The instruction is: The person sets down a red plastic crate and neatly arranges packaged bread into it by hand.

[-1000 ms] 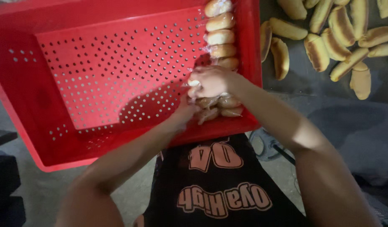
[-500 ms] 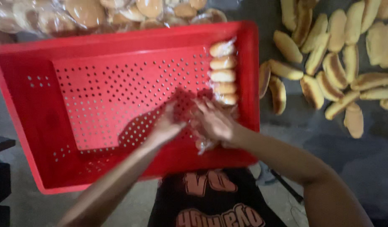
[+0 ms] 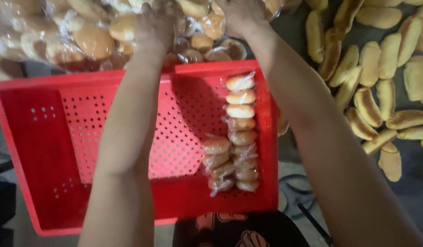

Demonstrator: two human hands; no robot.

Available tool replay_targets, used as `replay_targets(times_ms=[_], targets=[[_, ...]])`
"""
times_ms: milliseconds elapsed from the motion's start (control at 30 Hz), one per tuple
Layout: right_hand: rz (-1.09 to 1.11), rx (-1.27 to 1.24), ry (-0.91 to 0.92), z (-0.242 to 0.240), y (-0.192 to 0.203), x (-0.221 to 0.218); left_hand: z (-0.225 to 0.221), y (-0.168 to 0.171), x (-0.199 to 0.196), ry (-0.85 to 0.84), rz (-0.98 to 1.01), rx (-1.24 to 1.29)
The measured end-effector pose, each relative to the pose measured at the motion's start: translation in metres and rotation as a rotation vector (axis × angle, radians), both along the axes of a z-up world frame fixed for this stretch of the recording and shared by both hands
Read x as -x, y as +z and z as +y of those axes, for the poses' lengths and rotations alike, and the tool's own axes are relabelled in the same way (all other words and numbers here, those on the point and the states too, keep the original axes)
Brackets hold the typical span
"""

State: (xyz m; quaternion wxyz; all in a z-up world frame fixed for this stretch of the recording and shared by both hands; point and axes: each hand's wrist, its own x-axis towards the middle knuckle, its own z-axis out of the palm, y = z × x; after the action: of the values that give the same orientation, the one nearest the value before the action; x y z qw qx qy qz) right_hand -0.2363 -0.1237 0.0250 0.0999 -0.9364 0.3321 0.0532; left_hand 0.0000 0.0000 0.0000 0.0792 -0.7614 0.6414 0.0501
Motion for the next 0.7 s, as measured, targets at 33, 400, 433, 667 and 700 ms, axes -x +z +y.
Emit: replay_targets(times_ms=[33,400,433,667,700], targets=[[-0.006,0.006,-0.003,-0.009,-0.015,0.002,-0.003,0.006,0.004,0.018,-0.130,0.034],[-0.749,-1.271,-0.700,-0.122,-0.183,0.077,-0.042,0.042,0.018,0.000,0.539,0.272],[-0.606,-1.142,-0.645,-0.124,-0.173,0.080,-0.050,0.031,0.025,-0.089,0.582,0.297],[-0.148,-0.610,-0.296,-0.102,-0.090,0.044,-0.070,0.048,0.065,0.404,0.598,0.053],[-0.155,-0.578,-0.290,-0.097,-0.086,0.042,-0.070,0.062,0.065,0.457,0.519,-0.096]])
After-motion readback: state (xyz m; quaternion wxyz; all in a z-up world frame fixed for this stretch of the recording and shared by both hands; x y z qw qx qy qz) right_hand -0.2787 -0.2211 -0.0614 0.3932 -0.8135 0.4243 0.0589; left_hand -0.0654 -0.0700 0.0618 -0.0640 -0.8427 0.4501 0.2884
